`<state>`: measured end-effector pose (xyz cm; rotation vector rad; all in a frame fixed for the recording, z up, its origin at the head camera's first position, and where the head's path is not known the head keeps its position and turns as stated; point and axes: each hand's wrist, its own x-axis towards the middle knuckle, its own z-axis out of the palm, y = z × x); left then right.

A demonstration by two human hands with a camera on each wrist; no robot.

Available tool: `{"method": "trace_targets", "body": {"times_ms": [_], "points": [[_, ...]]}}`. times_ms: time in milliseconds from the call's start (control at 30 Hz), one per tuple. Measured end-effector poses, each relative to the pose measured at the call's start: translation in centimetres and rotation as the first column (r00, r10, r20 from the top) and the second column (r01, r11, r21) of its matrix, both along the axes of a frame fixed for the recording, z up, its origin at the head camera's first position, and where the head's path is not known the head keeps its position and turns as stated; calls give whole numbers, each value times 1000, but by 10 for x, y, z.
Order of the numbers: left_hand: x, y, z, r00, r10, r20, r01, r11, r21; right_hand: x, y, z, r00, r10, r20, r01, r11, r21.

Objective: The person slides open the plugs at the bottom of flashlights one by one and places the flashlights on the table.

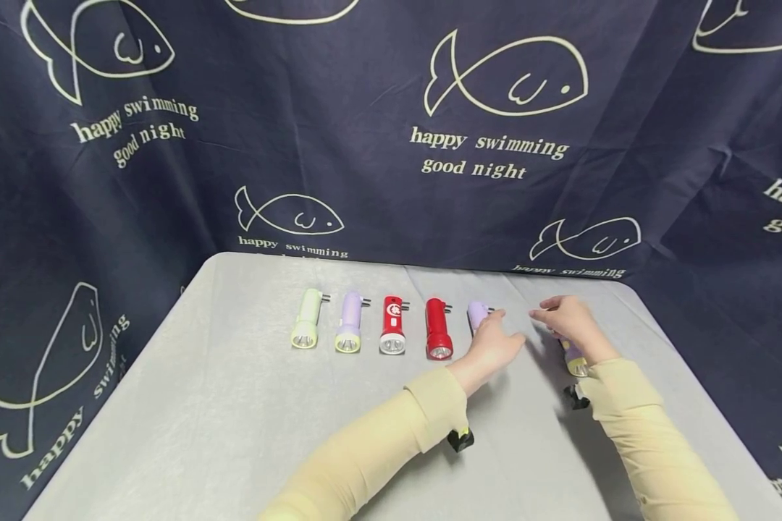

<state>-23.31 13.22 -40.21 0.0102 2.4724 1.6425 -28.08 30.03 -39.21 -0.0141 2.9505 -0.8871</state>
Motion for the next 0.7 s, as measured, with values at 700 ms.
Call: {"method": "trace_targets", "body": {"times_ms": [700], "points": [[-12, 24, -16, 993, -8, 115, -24, 961, 275, -3, 36, -13, 989, -114, -94, 135, 955, 263]]}}
